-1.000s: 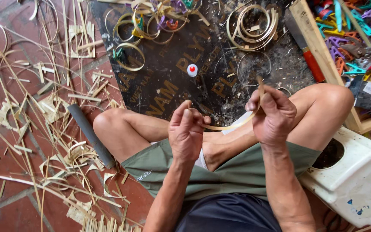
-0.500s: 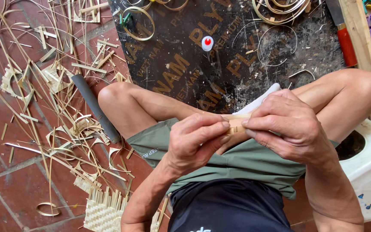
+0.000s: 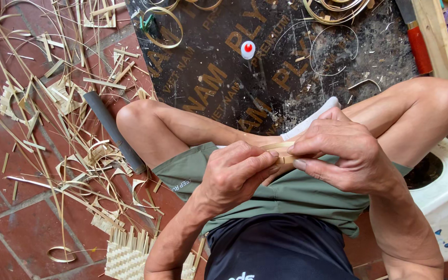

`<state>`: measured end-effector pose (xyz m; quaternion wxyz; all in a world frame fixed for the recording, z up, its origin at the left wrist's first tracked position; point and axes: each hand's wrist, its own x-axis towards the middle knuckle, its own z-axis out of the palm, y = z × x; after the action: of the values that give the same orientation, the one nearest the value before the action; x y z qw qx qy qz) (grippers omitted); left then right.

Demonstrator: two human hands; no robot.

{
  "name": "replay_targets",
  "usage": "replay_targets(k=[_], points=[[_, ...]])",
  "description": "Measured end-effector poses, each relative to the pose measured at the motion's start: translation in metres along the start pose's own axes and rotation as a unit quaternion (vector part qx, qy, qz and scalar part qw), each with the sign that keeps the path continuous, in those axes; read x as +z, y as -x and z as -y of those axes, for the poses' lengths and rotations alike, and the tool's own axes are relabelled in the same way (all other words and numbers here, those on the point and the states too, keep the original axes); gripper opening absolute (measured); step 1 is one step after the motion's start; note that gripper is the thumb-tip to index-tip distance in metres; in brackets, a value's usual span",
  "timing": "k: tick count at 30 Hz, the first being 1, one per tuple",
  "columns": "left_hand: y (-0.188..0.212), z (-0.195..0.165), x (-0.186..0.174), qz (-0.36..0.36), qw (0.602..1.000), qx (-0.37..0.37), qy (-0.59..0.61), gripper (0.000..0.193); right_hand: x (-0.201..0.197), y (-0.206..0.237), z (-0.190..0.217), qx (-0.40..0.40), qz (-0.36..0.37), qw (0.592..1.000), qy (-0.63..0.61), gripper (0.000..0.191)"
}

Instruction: The person sits on the floor and weaves thin bamboo strips into circular rings. They bend the strips around a cylindrical form, apply glue to the ends, and secure the joints with small clips. The person repeats this process to create multiple rings.

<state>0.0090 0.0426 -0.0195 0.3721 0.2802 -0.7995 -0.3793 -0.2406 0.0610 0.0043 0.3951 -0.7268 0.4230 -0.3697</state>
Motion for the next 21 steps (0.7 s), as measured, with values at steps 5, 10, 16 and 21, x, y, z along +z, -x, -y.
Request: replay_targets(k=[5,10,16,21], points=[[-0.001,-0.001,-0.001,0.010,1.000,0.017,-0.017,0.029,0.002,0.004,-0.006,0.055,0.007,0.997,-0.053,0.026],[-0.003,-0.001,-0.008,0.042,0.996,0.054,-0.054,0.034,0.008,0.007,-0.007,0.098,-0.003,0.993,-0.063,0.028],[-0.005,-0.002,-0.016,0.062,0.991,0.083,-0.086,0.035,0.018,0.006,-0.008,0.127,-0.012,0.988,-0.093,0.030],[-0.008,-0.001,-0.014,0.061,0.991,0.089,-0.085,0.033,0.023,0.003,-0.006,0.123,-0.023,0.989,-0.085,0.024]])
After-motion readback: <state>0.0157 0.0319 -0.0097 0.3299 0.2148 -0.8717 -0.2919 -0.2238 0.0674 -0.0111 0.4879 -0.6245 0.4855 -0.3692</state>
